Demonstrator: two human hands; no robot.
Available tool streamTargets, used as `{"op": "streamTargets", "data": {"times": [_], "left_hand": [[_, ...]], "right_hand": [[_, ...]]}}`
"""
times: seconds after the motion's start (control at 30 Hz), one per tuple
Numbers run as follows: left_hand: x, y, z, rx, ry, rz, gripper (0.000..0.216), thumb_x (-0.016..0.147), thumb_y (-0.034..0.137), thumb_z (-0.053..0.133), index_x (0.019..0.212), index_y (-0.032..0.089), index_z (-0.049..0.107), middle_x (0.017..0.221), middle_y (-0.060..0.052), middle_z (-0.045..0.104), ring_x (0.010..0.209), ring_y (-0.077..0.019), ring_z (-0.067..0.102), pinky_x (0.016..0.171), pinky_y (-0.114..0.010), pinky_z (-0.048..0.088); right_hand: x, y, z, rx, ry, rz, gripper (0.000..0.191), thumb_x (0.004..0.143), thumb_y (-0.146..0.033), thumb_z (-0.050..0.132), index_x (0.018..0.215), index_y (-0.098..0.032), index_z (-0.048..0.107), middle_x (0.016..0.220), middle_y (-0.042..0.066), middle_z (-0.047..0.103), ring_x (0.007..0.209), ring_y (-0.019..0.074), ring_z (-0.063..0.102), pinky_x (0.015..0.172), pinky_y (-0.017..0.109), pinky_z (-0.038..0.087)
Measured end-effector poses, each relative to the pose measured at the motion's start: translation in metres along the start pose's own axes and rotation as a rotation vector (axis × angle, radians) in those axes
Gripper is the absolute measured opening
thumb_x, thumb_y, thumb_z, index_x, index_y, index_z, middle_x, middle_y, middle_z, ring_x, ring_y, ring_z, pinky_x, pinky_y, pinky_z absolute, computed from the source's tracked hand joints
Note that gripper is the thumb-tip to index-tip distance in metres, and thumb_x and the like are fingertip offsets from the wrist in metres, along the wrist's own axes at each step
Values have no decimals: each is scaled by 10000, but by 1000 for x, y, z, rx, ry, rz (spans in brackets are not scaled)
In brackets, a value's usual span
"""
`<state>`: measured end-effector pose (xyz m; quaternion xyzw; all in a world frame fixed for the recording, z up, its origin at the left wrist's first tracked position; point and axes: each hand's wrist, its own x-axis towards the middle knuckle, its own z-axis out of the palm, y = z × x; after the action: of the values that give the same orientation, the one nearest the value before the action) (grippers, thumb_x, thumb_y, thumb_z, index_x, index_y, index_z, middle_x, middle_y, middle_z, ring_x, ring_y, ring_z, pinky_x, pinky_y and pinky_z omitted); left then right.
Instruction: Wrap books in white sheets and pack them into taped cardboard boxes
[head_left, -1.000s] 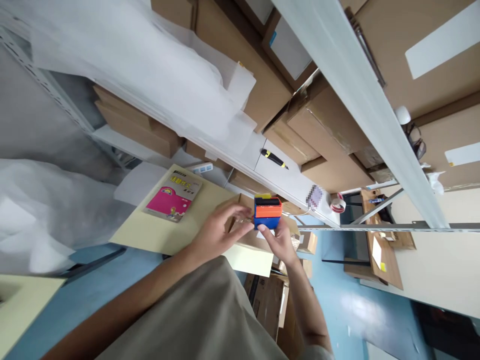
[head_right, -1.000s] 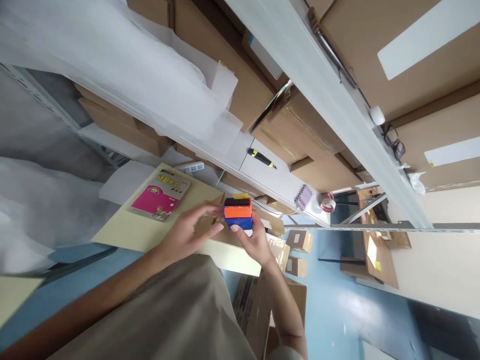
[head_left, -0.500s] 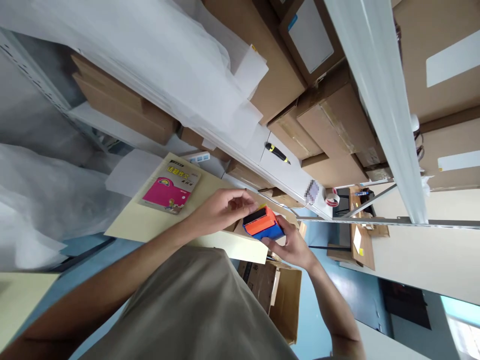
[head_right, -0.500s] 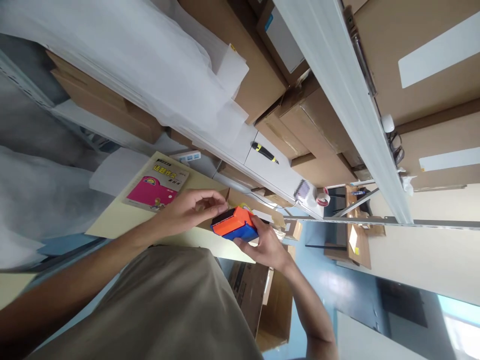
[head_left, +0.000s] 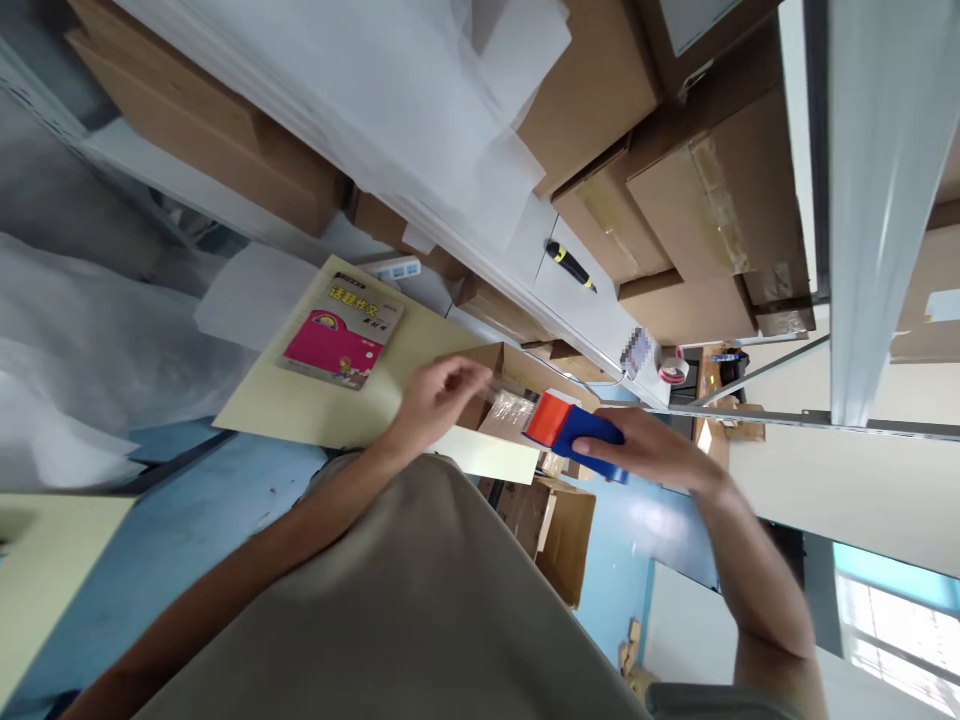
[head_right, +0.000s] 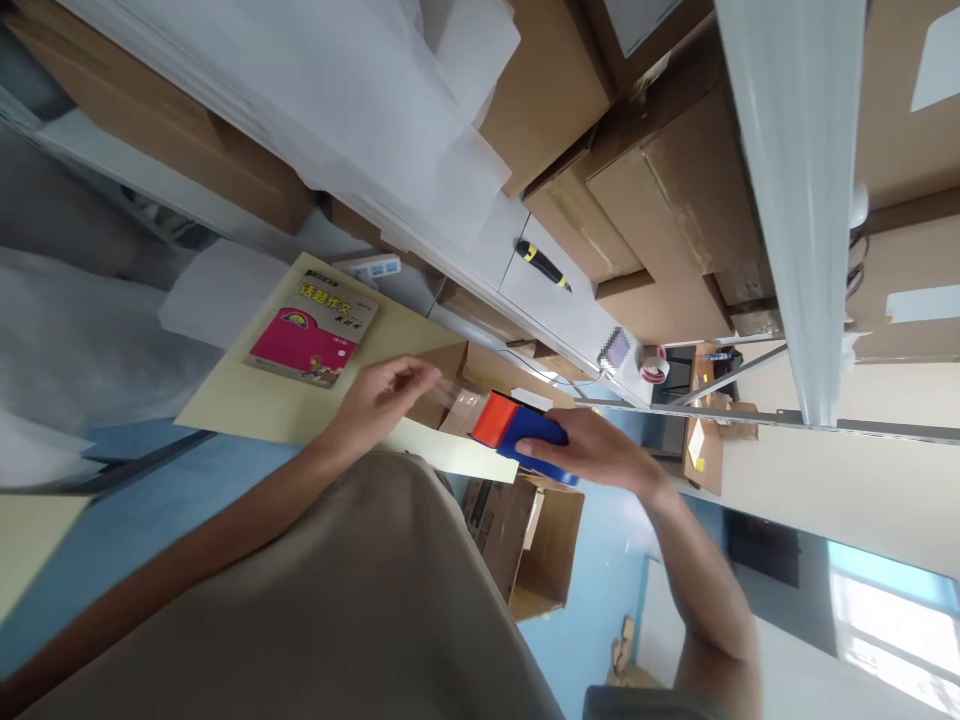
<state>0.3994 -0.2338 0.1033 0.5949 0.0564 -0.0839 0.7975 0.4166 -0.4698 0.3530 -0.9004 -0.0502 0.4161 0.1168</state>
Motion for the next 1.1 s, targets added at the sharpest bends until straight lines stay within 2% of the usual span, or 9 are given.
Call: {"op": "streamTargets", "data": {"times": [0.07,0.17,0.33,0.43,0.67,0.8,1.0,1.1], "left_hand": [[6,-18,-9,-3,110,-40,622,844,804,754,961,194,786,929,-85,825,893,-257,749,797,-351,609],[13,-46,-14,-37,130,-71,679,769,855,785,923,194,765,930,-105,820,921,-269,751,839,-370,615],[14,-80,6,-85,185,-109,719,747,894,765,910,194,750,961,-117,824,934,-259,742,865,-369,604],[16,-94,19,-71,202,-112,705,770,887,739,918,198,749,965,-109,826,916,-246,736,854,-358,591],[22,-112,38,54,212,-126,436,935,639,684,941,208,754,832,-53,773,777,-213,687,745,-326,522],[19,-114,42,119,210,-109,392,965,594,667,966,209,740,799,-29,737,715,-195,640,699,-315,474],[18,-120,47,137,237,45,382,1015,585,632,1015,216,732,911,-50,715,749,-188,614,756,-331,496],[22,-130,46,186,274,29,439,970,576,725,1200,202,717,1056,-72,701,810,-184,615,795,-327,521]], "right_hand": [[-11,4,-18,23,-45,66,504,986,-713,723,869,-223,737,698,11,741,557,151,667,496,266,441],[-21,5,-34,70,-42,147,476,966,-698,761,870,-231,749,666,4,745,510,157,685,462,261,469],[-12,-13,-34,109,11,129,526,933,-738,775,778,-238,724,573,-2,704,444,156,645,404,261,428],[-4,-23,-32,96,42,126,543,921,-752,780,769,-233,730,586,10,708,456,155,643,412,264,427],[8,-27,-33,67,71,141,582,893,-796,781,758,-231,740,588,17,714,453,162,650,411,265,413],[16,-25,-29,73,50,116,616,898,-821,758,737,-227,741,595,28,726,463,168,661,412,266,409],[21,-29,-24,85,73,84,638,888,-834,760,686,-230,715,527,11,678,411,144,609,388,257,373],[22,-33,-24,70,70,100,651,866,-844,775,663,-231,699,527,9,662,417,139,595,407,264,370]]}}
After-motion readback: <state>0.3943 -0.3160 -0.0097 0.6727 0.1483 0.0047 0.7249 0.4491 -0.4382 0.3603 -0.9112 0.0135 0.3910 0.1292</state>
